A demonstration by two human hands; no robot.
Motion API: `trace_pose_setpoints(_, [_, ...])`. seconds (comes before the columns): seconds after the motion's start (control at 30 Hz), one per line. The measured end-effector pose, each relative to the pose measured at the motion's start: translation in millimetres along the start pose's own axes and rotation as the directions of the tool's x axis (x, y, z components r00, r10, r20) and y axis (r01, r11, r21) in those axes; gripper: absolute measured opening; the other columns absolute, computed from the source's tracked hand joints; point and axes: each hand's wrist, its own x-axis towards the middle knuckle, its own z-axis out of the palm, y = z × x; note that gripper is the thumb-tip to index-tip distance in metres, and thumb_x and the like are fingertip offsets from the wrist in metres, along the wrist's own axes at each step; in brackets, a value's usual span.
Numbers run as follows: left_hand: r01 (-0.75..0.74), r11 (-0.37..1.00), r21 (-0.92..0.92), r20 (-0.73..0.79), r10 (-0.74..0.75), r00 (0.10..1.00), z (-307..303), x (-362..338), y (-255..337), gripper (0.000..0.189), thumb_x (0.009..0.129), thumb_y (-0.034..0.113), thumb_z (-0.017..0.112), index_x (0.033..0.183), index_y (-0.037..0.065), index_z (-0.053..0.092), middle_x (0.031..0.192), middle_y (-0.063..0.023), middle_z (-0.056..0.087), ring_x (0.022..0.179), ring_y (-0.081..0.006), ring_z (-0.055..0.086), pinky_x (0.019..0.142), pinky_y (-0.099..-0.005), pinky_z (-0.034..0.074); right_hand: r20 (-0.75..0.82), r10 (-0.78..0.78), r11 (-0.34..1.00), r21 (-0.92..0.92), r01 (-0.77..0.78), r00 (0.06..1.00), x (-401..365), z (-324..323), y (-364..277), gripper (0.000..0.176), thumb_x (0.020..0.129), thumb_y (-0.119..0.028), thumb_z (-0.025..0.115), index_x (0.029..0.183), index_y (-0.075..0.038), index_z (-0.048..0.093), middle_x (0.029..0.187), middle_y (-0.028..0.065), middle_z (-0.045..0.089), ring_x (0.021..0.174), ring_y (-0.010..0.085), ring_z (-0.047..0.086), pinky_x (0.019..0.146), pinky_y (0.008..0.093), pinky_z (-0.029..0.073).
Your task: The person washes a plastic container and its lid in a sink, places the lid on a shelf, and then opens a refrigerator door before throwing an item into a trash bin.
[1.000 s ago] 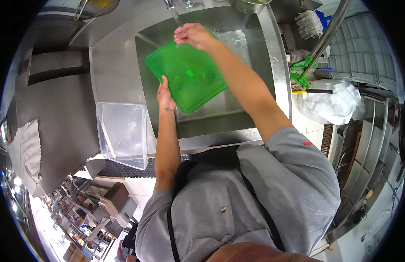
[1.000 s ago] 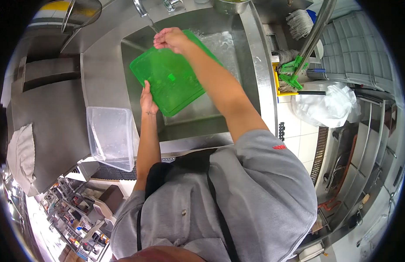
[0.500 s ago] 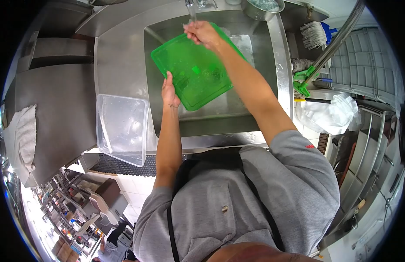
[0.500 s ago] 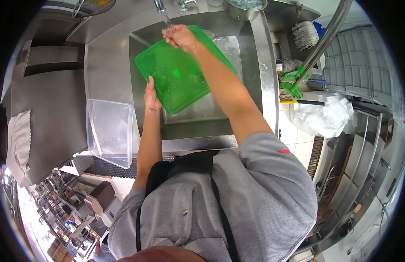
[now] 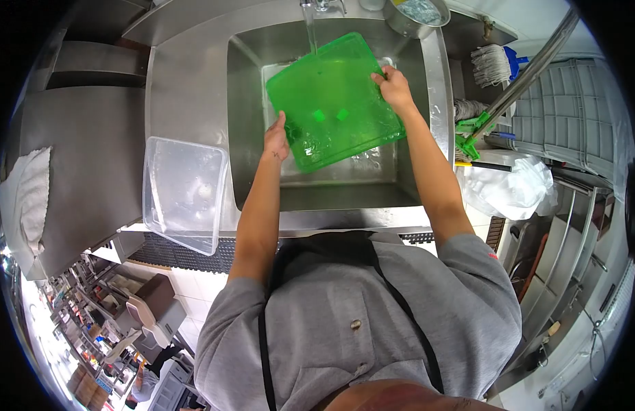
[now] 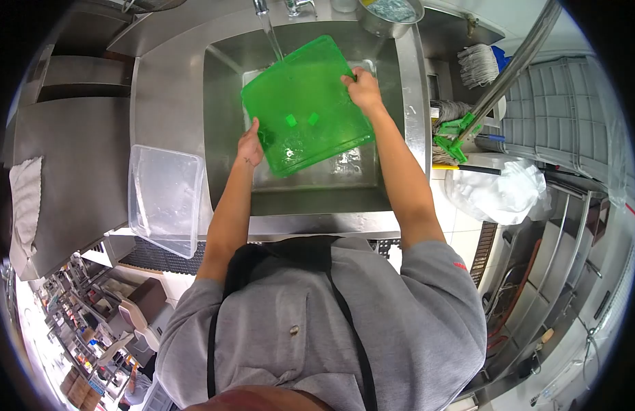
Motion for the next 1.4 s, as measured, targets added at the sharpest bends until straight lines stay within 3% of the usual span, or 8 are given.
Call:
trace_pose_setpoints(0.23, [0.189,0.965,-0.18,0.0,-0.192,0.981,21.0,10.7,-1.9,0.038,0.098,0.022,0.04,0.131,0.002,0.04,0.124,-0.01,0.052,0.111,-0.0225,0.053,0.094,-0.0371,0.044,-0.114,-0.04,0.999,-0.034,0.037,0.993,-21.3,-16.8,2.5,0.026,0.082,-0.024,0.062,0.093,0.0,0.058,0.075,0.0174,0.061,0.072,0.032,0.059,0.067,0.0397,0.044])
trace_pose_setpoints(0.67, [-0.317,0.936,0.155,-0.249,0.348,0.904,18.5,-17.6,48.6,0.03,0.094,0.022,0.051,0.111,-0.001,0.056,0.106,-0.0104,0.059,0.096,-0.0188,0.056,0.081,-0.0304,0.046,0.088,0.187,0.935,0.288,-0.204,0.978,8.4,70.7,68.4,0.034,0.088,-0.023,0.056,0.113,0.0,0.051,0.105,0.0184,0.06,0.095,0.0294,0.059,0.081,0.0377,0.045])
trace_pose_setpoints(0.73, [-0.339,0.916,0.214,-0.265,0.388,0.883,25.3,-27.3,59.6,0.031,0.094,0.023,0.05,0.112,-0.002,0.056,0.106,-0.0107,0.059,0.096,-0.0181,0.056,0.082,-0.0301,0.045,0.205,0.318,0.655,0.658,-0.371,0.926,-0.6,71.6,52.2,0.037,0.093,-0.026,0.05,0.12,-0.001,0.047,0.111,0.0162,0.057,0.097,0.0281,0.057,0.083,0.0385,0.045])
trace_pose_setpoints(0.93, [-0.288,0.958,-0.009,-0.124,0.284,0.951,31.9,-23.9,58.9,0.051,0.097,0.04,0.038,0.118,-0.004,0.05,0.114,-0.0135,0.057,0.102,-0.0217,0.055,0.089,-0.0334,0.044,0.203,0.42,0.368,0.853,-0.37,0.885,-14.1,45.1,36.7,0.032,0.094,-0.018,0.045,0.121,0.0,0.046,0.108,0.0108,0.058,0.093,0.0214,0.054,0.084,0.0342,0.044])
trace_pose_setpoints(1.03, [-0.178,0.983,-0.051,-0.035,0.176,0.984,41.0,-6.4,42.0,0.06,0.097,0.047,0.03,0.128,-0.002,0.043,0.127,-0.0145,0.049,0.117,-0.0248,0.046,0.1,-0.0365,0.035,0.002,0.295,0.706,0.673,-0.219,0.956,-48.3,20.0,15.3,0.031,0.091,-0.011,0.049,0.119,0.001,0.047,0.107,0.0115,0.058,0.092,0.0201,0.055,0.083,0.0315,0.044])
trace_pose_setpoints(1.23, [0.124,0.929,0.348,-0.116,-0.088,0.989,26.5,34.6,12.9,0.053,0.098,0.037,0.036,0.131,-0.004,0.039,0.129,-0.0156,0.048,0.116,-0.0252,0.048,0.097,-0.0346,0.039,-0.18,0.095,0.967,0.249,-0.048,0.979,-86.9,-16.4,27.2,0.034,0.084,-0.005,0.053,0.117,0.003,0.051,0.103,0.0183,0.062,0.096,0.0269,0.06,0.083,0.0352,0.044])
trace_pose_setpoints(1.33, [0.025,0.844,0.535,0.002,-0.031,1.0,22.7,13.9,9.2,0.049,0.094,0.028,0.047,0.127,-0.007,0.043,0.125,-0.0188,0.051,0.115,-0.0263,0.05,0.095,-0.0338,0.04,-0.035,0.13,0.964,0.239,-0.118,0.991,-86.2,-19.1,52.5,0.036,0.084,-0.003,0.052,0.12,0.005,0.049,0.105,0.0194,0.061,0.097,0.0257,0.058,0.084,0.0337,0.043])
trace_pose_setpoints(1.4, [0.032,0.869,0.493,-0.17,0.06,0.984,24.2,-3.3,18.6,0.039,0.092,0.02,0.051,0.12,-0.008,0.05,0.117,-0.0183,0.057,0.108,-0.0235,0.053,0.091,-0.0316,0.041,0.086,0.164,0.98,0.098,-0.173,0.983,-84.4,-13.3,63.0,0.035,0.085,-0.001,0.051,0.119,0.006,0.049,0.105,0.0163,0.062,0.095,0.0218,0.057,0.083,0.0314,0.044])
